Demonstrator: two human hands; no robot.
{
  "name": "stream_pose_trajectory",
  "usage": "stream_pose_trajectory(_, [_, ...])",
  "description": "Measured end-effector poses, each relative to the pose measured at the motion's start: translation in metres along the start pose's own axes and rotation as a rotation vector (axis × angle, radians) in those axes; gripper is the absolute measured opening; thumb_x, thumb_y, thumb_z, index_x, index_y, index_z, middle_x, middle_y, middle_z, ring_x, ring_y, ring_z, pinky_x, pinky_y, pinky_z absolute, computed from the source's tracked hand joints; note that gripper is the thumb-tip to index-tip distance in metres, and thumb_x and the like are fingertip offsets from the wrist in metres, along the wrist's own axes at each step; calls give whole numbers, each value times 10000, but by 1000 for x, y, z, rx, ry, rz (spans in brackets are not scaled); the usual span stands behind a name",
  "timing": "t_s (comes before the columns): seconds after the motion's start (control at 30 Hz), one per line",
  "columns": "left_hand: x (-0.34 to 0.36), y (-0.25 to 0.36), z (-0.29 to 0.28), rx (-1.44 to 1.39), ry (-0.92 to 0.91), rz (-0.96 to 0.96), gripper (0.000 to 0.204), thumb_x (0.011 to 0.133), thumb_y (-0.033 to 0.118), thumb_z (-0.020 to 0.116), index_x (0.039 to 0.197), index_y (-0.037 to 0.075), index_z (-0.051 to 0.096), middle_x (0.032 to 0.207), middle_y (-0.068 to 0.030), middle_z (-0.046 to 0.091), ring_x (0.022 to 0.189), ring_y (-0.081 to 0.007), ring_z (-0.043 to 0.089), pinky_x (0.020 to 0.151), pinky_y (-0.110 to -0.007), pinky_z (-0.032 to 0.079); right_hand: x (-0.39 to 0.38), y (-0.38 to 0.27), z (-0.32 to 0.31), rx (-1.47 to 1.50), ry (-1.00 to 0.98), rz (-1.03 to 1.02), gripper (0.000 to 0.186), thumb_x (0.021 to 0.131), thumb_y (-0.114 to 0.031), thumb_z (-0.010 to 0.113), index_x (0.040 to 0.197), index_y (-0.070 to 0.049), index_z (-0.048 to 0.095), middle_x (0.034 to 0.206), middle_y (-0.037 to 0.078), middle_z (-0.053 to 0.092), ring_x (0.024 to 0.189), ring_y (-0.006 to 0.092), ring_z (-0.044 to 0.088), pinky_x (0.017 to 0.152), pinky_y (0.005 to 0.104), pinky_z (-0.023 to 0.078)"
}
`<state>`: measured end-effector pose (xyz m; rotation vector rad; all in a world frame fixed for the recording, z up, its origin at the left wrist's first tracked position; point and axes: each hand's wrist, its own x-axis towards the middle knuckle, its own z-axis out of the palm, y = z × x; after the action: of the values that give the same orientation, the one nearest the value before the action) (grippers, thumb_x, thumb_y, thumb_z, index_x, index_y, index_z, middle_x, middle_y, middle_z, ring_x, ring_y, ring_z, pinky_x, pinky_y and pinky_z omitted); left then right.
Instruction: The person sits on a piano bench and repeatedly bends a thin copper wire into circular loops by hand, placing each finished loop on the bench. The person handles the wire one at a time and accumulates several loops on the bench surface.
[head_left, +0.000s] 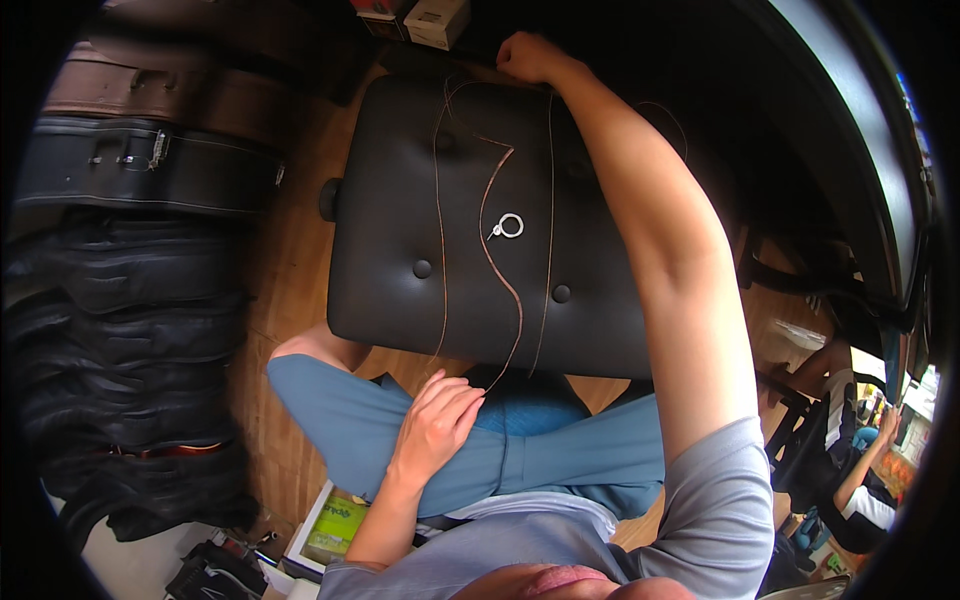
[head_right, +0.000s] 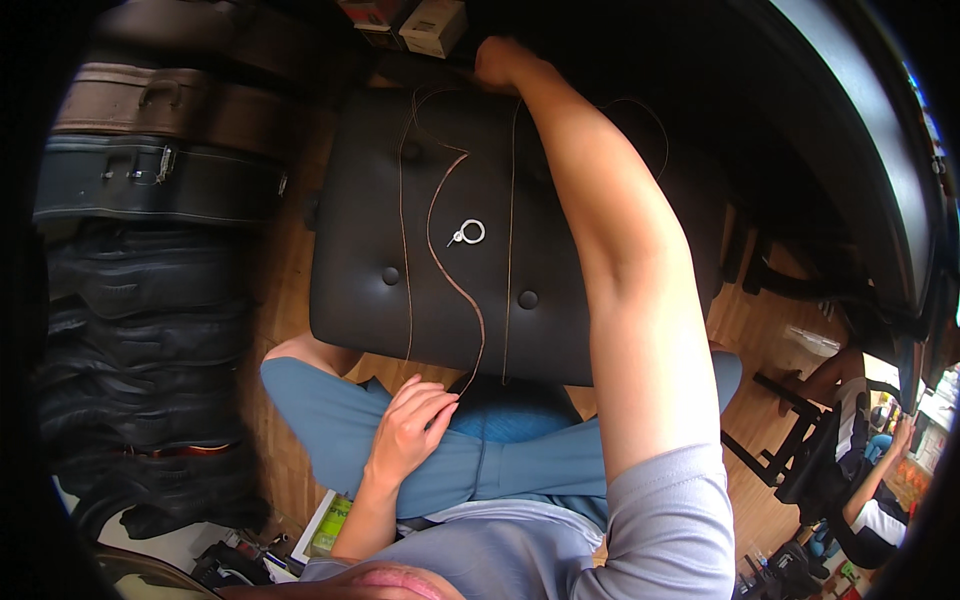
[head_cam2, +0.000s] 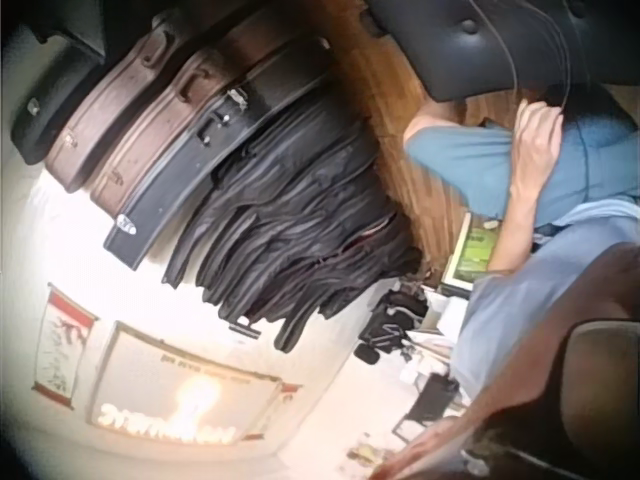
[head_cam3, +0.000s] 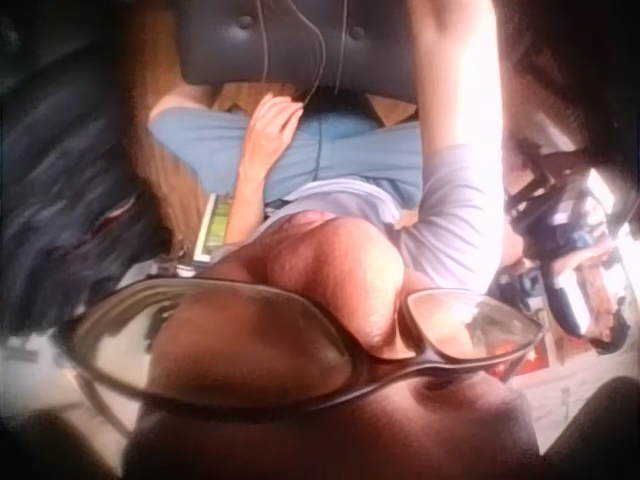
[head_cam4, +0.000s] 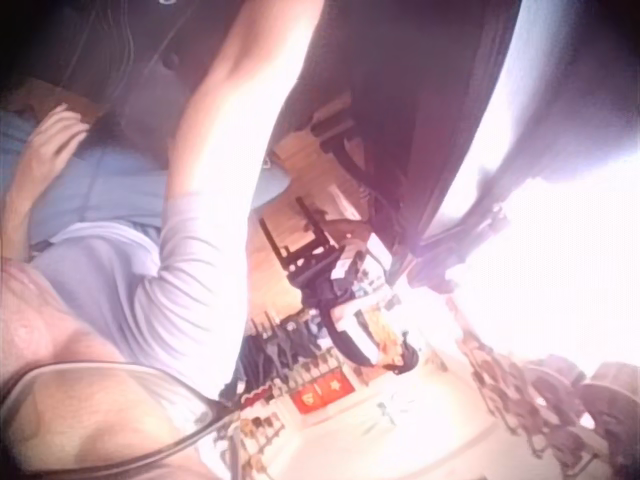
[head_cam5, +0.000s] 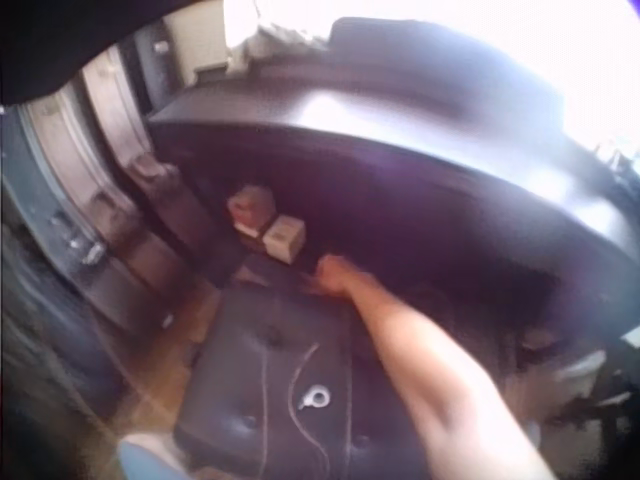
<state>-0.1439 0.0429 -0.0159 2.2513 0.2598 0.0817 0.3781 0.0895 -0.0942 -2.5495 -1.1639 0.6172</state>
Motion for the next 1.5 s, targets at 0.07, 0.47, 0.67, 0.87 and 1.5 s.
stream_pose_trajectory(0.07, [1,3,0,-29,13,-14,156,823,31,773,972,6,737,931,-112,725,938,-277,692,977,-446,526,-9,-9,-1,35,70,-15,231,894,-185,656,1076,-75,747,1038,113,757,1022,278,715,905,394,556])
stream_pose_trajectory(0.47, [0,6,11,41,40,133,235,837,13,745,1066,0,696,888,-134,682,884,-312,655,883,-422,538,-118,-49,-75,232,428,-188,361,927,-246,683,1237,-62,666,1175,159,715,1108,339,676,955,426,538])
stream_pose_trajectory(0.67, [-2,-1,23,81,115,188,243,823,7,725,1064,1,695,919,-133,695,894,-313,661,814,-404,542,-257,-101,-86,386,657,-363,297,936,-133,703,1207,-19,668,1135,139,730,1072,230,702,947,343,534])
stream_pose_trajectory(0.87, [-8,-5,34,131,141,216,224,849,51,724,1069,21,700,918,-105,694,910,-300,647,819,-404,527,-398,-124,-15,469,627,-269,261,889,-31,728,1147,-38,692,1044,106,734,993,232,716,906,335,533])
stream_pose_trajectory(1.5, [-18,4,30,147,125,116,191,872,114,717,1033,13,692,971,-134,699,972,-320,658,878,-437,522,-394,-193,96,222,446,-199,168,945,-225,689,969,-65,735,948,91,677,783,310,697,677,410,554])
